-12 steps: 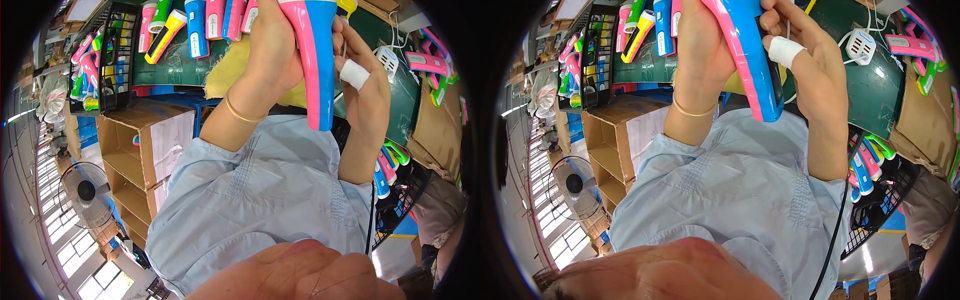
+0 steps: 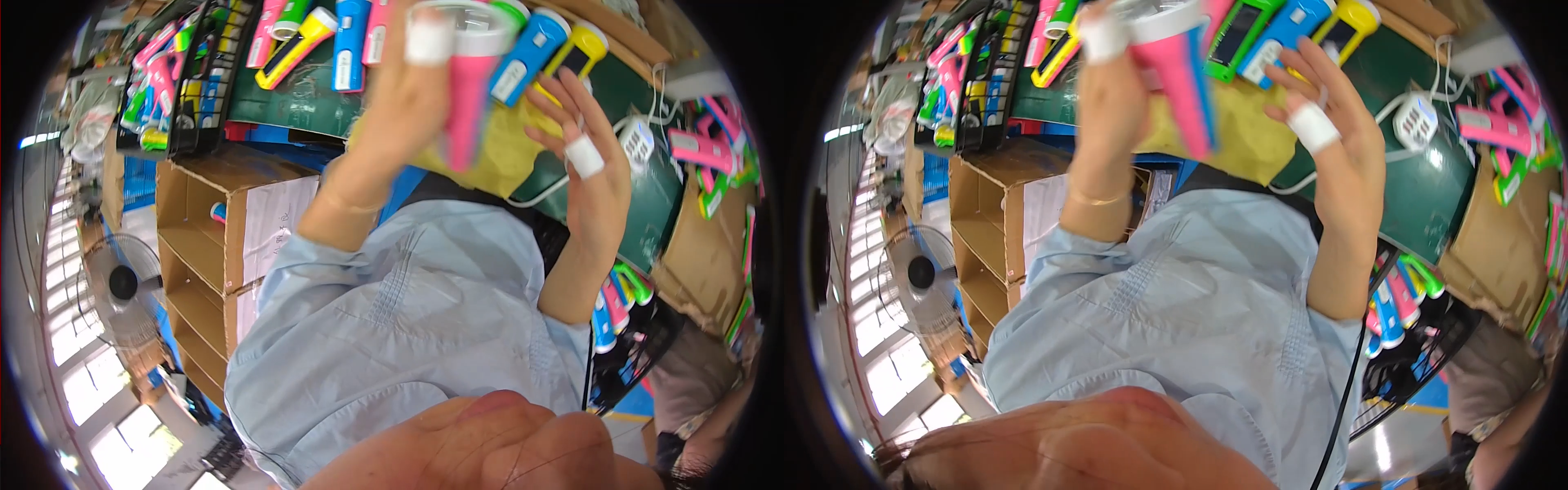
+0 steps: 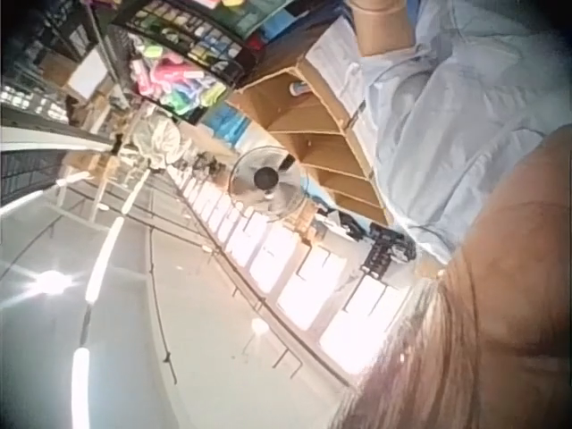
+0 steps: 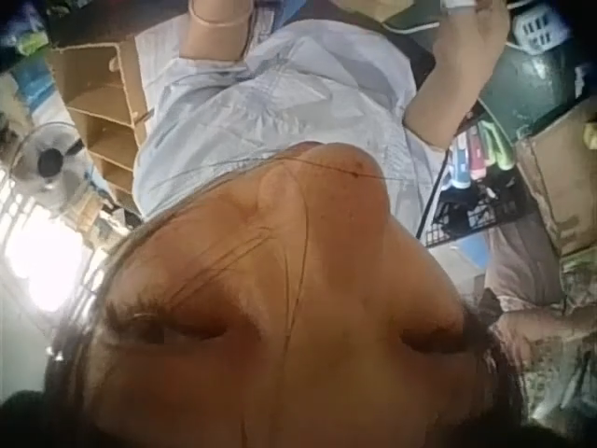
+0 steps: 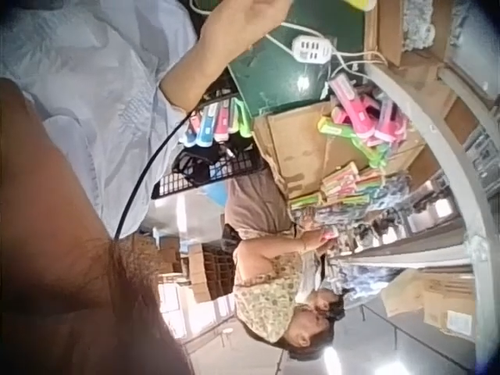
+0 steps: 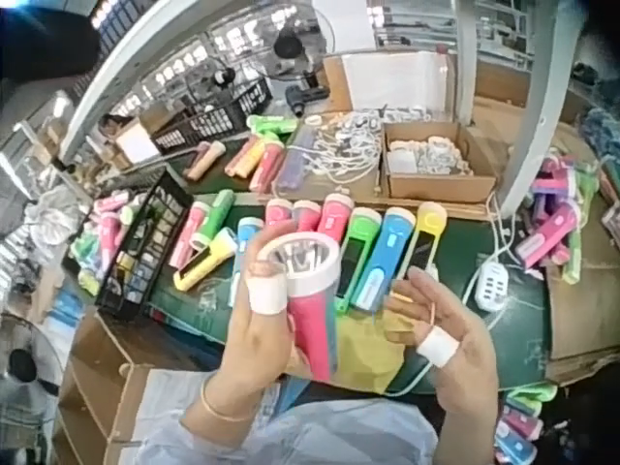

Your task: Test the functionality of newly assembled flashlights by turning them on and inspecting the light beam.

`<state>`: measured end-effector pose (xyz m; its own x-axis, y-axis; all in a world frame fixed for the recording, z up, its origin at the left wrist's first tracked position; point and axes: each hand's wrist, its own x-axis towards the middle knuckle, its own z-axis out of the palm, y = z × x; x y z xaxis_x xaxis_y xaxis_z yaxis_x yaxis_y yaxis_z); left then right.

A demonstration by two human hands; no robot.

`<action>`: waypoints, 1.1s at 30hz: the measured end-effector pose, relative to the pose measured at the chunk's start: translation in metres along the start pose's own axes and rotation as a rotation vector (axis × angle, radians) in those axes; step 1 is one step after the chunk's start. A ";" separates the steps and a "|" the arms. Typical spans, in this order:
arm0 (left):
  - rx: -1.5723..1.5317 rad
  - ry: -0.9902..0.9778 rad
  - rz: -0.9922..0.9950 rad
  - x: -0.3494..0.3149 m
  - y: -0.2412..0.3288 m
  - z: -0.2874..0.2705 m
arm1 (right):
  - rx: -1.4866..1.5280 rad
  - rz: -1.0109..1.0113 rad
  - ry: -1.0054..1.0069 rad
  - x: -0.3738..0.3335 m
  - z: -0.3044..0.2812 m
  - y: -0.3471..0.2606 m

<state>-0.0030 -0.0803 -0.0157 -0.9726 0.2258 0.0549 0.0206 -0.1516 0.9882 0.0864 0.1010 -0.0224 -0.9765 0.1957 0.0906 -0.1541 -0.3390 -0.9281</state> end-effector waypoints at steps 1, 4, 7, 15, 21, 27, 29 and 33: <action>0.610 0.044 0.404 -0.001 0.027 -0.007 | -0.022 -0.009 0.006 -0.001 -0.010 0.004; 1.117 0.643 0.587 -0.006 0.048 -0.107 | -0.131 0.085 0.035 -0.008 -0.038 0.007; 1.894 0.996 0.131 -0.054 0.069 -0.218 | -0.107 0.115 0.109 -0.010 -0.046 0.014; 1.581 0.677 0.349 0.000 0.055 -0.230 | -0.029 0.258 0.081 0.005 -0.059 0.035; 1.293 0.162 0.386 0.251 -0.044 -0.185 | -0.013 0.325 0.046 0.010 -0.047 0.040; 1.031 0.012 -0.193 0.342 -0.063 -0.122 | -0.055 0.376 0.134 0.005 -0.050 0.042; 0.949 0.165 -0.226 0.337 -0.057 -0.114 | -0.096 0.357 0.116 0.003 -0.047 0.041; -0.459 -0.372 -0.237 0.251 -0.021 -0.081 | -0.197 0.165 0.109 0.009 -0.037 0.036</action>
<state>-0.2660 -0.0984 -0.0346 -0.7917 0.6101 -0.0303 -0.3665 -0.4348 0.8225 0.0780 0.1240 -0.0686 -0.9623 0.2542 -0.0970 0.0484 -0.1909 -0.9804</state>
